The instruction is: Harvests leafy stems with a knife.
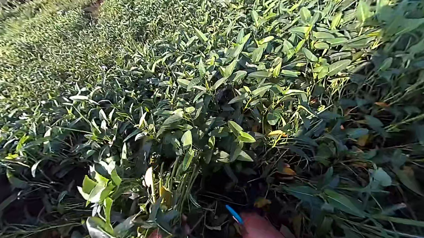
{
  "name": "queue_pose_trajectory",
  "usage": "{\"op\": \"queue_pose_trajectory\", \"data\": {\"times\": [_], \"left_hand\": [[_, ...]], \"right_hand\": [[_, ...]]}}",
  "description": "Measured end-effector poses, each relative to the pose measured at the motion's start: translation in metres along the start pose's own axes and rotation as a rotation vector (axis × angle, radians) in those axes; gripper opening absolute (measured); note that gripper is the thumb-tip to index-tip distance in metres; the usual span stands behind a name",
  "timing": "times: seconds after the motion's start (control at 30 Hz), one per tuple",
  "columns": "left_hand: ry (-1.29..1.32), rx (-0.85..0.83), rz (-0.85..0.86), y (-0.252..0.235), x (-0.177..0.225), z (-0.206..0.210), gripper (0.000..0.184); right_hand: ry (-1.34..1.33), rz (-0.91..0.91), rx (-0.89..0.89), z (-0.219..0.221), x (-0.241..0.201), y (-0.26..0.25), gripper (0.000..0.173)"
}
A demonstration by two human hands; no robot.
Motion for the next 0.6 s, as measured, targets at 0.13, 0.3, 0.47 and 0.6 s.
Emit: {"op": "queue_pose_trajectory", "data": {"times": [0.13, 0.3, 0.47, 0.6], "left_hand": [[-0.209, 0.248, 0.001, 0.019, 0.018, 0.017, 0.022], [-0.184, 0.173, -0.007, 0.081, 0.096, 0.044, 0.038], [-0.575, 0.825, -0.05, 0.165, 0.15, 0.063, 0.053], [-0.286, 0.954, 0.066, 0.211, 0.134, 0.044, 0.054]], "right_hand": [[0.043, 0.117, 0.031, 0.007, -0.007, -0.019, 0.045], [-0.266, -0.092, 0.157, -0.019, 0.021, 0.008, 0.046], [-0.648, -0.294, 0.287, -0.054, -0.003, 0.045, 0.04], [-0.65, -0.519, 0.244, -0.077, -0.061, 0.061, 0.03]]}}
Point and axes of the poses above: each hand's wrist, its own y-axis away from the middle knuckle, its own z-axis out of the palm, x = y × z, the point moved 6 cm from there along -y, towards the middle knuckle, and after that the axes turned 5 degrees about y, right-handed, at the moved point
